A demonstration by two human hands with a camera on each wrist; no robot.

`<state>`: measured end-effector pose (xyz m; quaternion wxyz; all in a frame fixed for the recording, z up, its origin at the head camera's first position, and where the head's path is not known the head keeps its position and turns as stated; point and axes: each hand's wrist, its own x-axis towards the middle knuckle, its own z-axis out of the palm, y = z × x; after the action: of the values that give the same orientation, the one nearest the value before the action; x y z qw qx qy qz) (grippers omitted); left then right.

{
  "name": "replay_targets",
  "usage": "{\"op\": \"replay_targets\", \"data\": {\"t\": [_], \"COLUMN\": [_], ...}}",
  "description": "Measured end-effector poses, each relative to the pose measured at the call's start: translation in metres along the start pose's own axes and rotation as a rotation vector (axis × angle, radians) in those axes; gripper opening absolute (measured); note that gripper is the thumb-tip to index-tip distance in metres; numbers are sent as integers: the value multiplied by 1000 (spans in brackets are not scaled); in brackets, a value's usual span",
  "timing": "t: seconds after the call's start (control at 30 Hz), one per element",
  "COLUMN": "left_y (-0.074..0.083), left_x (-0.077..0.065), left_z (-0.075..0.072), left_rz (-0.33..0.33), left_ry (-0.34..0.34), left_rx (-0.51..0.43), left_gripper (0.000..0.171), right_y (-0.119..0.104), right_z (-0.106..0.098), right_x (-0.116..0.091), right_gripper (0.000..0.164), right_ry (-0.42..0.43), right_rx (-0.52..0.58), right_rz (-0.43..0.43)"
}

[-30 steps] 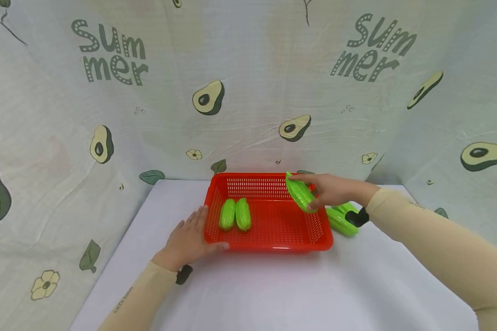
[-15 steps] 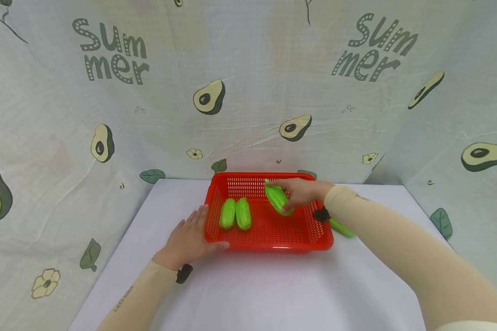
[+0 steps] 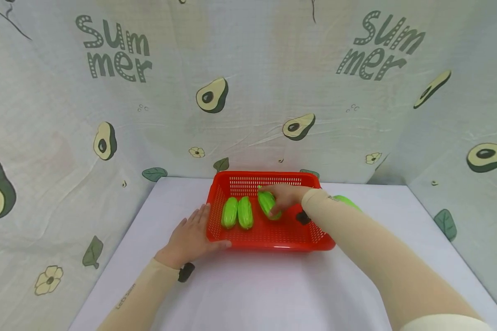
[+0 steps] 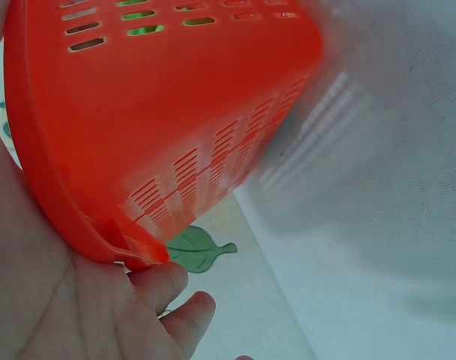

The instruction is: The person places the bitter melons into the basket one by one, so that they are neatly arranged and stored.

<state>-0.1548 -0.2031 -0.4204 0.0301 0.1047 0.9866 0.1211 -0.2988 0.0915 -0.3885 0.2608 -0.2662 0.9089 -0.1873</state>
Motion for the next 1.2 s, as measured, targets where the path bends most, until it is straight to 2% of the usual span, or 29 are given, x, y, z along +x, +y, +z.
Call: {"op": "replay_targets", "data": {"t": [0.2,0.4,0.87,1.2], "left_y": [0,1,0,1], "left_x": [0,1,0,-1], "left_z": [0,0,-1,-1], "left_rz": [-7,1,7,9], "left_ry": [-9,-7,-3,-1], "left_rx": [12,13,11,14], "left_gripper": [130,130,130,128], "right_y": [-3,-7,-7,-9], "right_z": [12,20,29,30], "right_x": [13,16,24,22], "right_gripper": [86,85,86,87], "right_ry": [-19,-57,-9,-6], "right_rx": [18,37,-6,8], "right_rz": [23,10,-17,-5]}}
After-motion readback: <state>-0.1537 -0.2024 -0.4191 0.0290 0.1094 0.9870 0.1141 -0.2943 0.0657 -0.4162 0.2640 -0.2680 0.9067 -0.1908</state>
